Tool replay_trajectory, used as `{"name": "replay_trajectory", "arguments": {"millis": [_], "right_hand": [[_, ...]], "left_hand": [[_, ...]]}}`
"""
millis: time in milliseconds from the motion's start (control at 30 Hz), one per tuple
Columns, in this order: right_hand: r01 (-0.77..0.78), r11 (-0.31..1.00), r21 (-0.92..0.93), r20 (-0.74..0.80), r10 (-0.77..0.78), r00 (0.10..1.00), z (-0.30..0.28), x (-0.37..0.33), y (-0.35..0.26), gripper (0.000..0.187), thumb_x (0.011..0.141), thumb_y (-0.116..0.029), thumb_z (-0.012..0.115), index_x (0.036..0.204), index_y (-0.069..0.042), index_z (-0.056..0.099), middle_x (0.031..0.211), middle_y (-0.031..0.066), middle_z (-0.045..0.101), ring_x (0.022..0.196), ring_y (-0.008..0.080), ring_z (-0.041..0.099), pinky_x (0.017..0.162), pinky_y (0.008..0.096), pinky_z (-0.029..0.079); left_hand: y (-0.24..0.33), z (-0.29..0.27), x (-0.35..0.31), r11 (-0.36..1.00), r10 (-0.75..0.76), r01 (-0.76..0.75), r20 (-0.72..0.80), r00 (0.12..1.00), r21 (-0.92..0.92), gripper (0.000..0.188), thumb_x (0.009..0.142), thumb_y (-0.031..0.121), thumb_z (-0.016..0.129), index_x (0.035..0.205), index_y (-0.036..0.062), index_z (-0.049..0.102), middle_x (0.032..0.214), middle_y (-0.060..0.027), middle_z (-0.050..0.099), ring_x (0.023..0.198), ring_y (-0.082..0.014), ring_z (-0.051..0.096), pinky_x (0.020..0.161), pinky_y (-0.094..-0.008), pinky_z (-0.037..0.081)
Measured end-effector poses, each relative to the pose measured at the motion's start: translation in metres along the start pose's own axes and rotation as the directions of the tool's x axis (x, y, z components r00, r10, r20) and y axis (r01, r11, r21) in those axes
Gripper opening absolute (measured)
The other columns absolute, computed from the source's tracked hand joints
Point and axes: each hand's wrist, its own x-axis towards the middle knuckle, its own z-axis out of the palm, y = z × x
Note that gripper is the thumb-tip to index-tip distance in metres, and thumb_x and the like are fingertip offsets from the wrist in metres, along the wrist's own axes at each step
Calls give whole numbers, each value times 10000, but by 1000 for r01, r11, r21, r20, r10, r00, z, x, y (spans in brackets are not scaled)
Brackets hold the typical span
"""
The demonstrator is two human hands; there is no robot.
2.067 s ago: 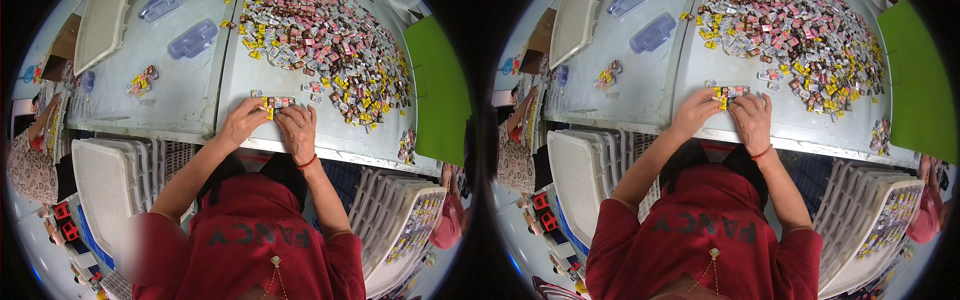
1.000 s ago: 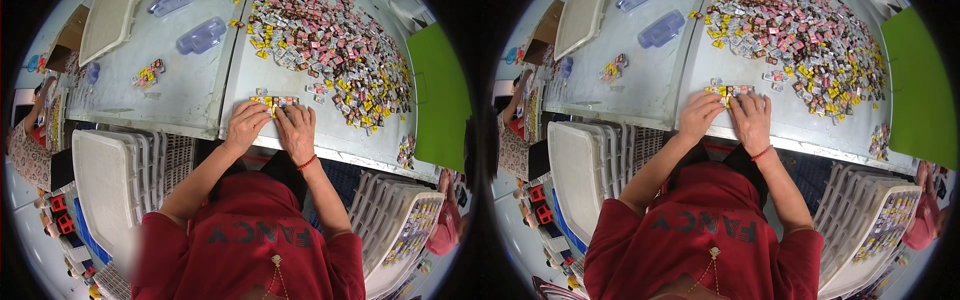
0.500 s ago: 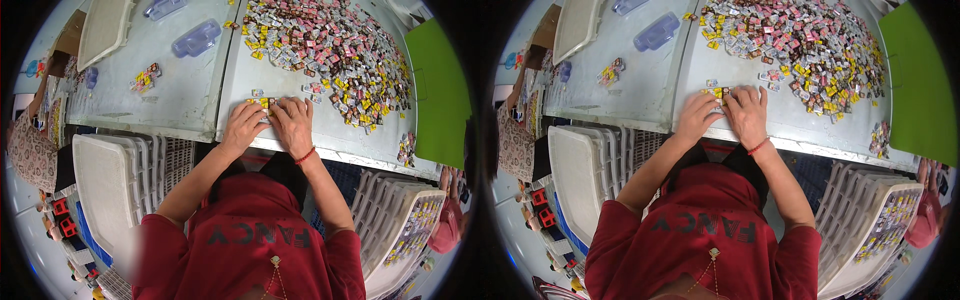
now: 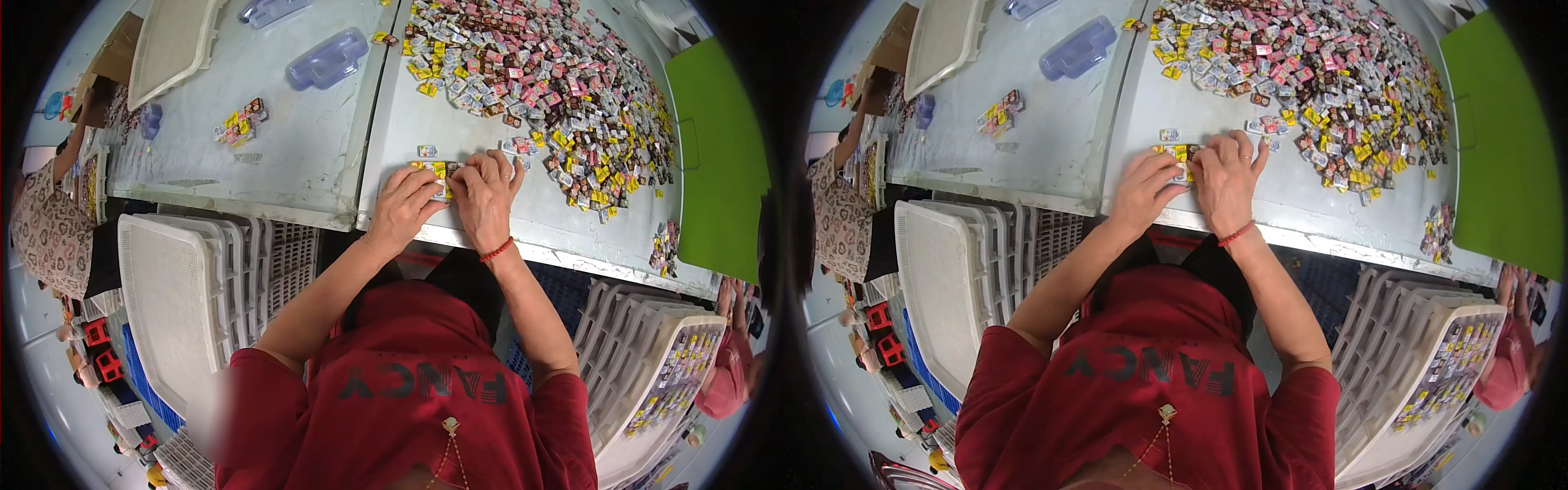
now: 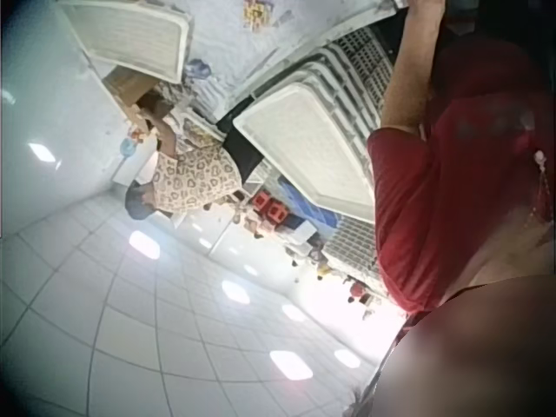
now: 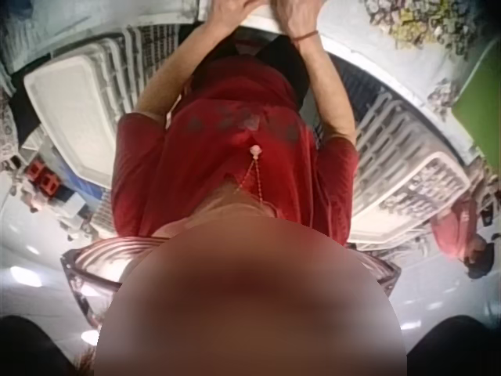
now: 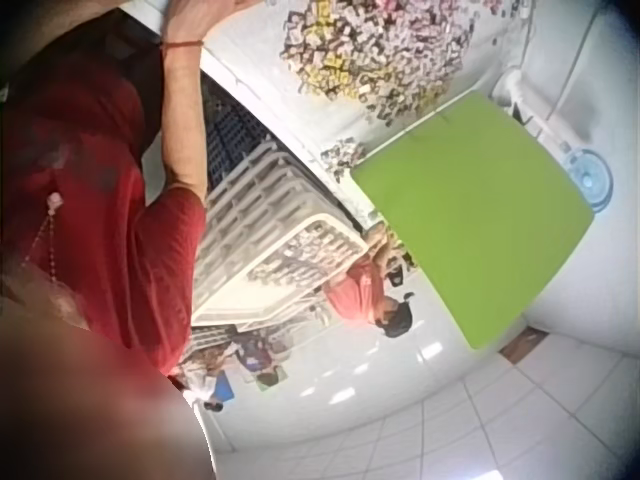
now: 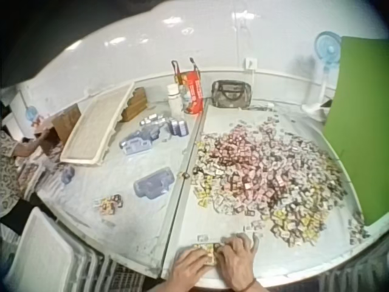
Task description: Sorting and picking specific small colorful items from a large pile on a workbench.
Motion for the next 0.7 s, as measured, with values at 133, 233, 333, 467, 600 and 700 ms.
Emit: {"name": "replay_trajectory", "arguments": {"millis": [133, 233, 333, 467, 600, 700], "right_hand": [[-35, 999, -37, -35, 34, 999, -5, 1, 2, 221, 751, -141, 746, 944, -94, 649, 1005, 70, 598, 1113, 300, 511, 990, 507, 311], [-89, 984, 156, -103, 106, 989, -17, 4, 7, 242, 780, -134, 728, 996, -73, 637, 1007, 102, 630, 974, 308, 592, 853, 427, 440], [-262, 958, 116, 110, 250, 962, -27, 1, 21, 231, 814, -134, 679, 1022, -58, 614, 943, 139, 639, 871, 327, 622, 707, 386, 496], [-228, 963, 147, 113, 212, 971, -15, -5, 48, 256, 851, -106, 672, 1082, -17, 606, 851, 125, 675, 694, 212, 647, 627, 316, 512], [-399, 855, 332, 218, 342, 914, -9, -12, 55, 233, 875, -67, 648, 1092, -9, 584, 796, 45, 640, 655, 104, 588, 577, 252, 482], [-551, 632, 545, 395, 386, 834, -15, -4, 41, 196, 893, -65, 615, 1083, -45, 573, 741, 22, 591, 618, 95, 549, 549, 243, 453]], "left_hand": [[1, 1, 3, 999, -1, 1, -9, 1000, -33, 309, 690, 127, 770, 958, 24, 653, 1086, -91, 608, 1048, -300, 551, 925, -399, 452], [1, -24, 4, 999, -50, 49, -79, 996, -7, 274, 736, 102, 757, 974, 13, 654, 1120, -119, 611, 985, -308, 587, 852, -387, 487], [-10, -44, -7, 947, -320, 320, -214, 923, -33, 235, 802, 85, 706, 1015, 9, 642, 1013, -158, 649, 829, -316, 631, 731, -381, 513], [-14, -36, 17, 691, -656, 685, 197, 729, -230, 328, 862, 194, 656, 1139, 26, 607, 867, -138, 699, 668, -215, 647, 634, -339, 505], [-19, -25, 15, 689, -675, 679, 114, 729, -253, 288, 853, 160, 669, 1103, 23, 627, 724, -103, 651, 601, -138, 613, 558, -289, 483], [-14, -43, 13, 603, -719, 656, 48, 693, -454, 277, 843, 135, 667, 1076, -8, 625, 724, -125, 678, 576, -162, 626, 555, -302, 479]]}}
